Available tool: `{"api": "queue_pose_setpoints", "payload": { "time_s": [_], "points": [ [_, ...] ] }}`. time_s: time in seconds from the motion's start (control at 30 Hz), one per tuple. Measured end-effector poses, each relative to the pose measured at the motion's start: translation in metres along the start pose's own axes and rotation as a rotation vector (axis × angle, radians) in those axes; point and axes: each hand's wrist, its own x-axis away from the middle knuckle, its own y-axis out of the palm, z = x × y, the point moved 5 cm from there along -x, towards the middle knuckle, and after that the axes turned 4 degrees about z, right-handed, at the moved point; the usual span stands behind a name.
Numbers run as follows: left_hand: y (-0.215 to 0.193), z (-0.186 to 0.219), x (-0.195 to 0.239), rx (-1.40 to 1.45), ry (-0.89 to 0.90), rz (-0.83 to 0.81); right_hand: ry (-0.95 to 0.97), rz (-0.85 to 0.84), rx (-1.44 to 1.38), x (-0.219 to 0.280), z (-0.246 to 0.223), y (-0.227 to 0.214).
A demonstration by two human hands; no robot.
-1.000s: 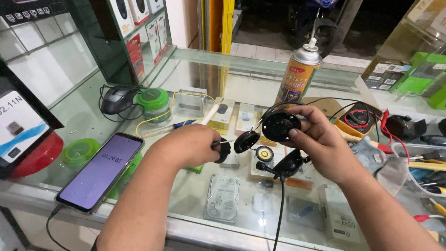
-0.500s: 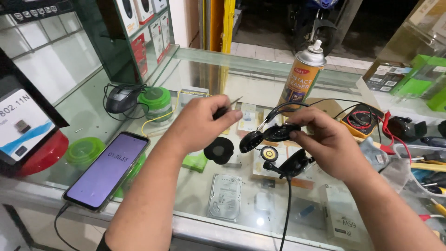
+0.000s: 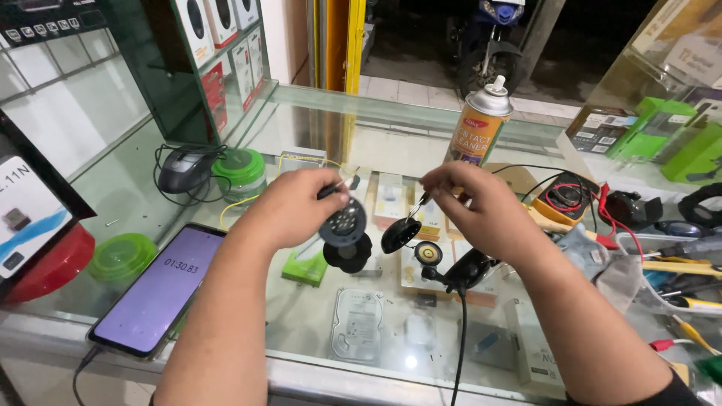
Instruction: The person uses a small screwdriver to unscrew and remove the earcup from a pair of black over-ear headphones. They then reattach the earcup and tighten the screw to secure it back in place.
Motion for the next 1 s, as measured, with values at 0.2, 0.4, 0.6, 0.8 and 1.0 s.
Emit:
{"api": "queue_pose_setpoints", "payload": {
  "time_s": [0.2, 0.4, 0.6, 0.8, 1.0],
  "points": [
    [0.028, -0.003, 0.003, -0.254, -0.064, -0.183, -0.019, -0.186, 0.157, 0.007, -0.005, 0.004],
    [0.017, 0.018, 0.004, -0.231, -0.074, -0.011, 0.168, -0.195, 0.125, 0.019, 0.012, -0.029],
    [0.045, 0.050, 0.005, 0.079, 0.098, -0.008, 0.180, -0.429, 0.216, 0.044, 0.038, -0.050],
    [0.060, 0.058, 0.009, -0.081, 0.056, -0.091, 0.281, -0.592, 0.303, 0.054, 0.036, -0.041],
    [0.062, 0.048, 0.001, -0.089, 0.105, -0.026, 0.403, -0.619, 0.242, 0.055, 0.020, -0.038]
  ]
}}
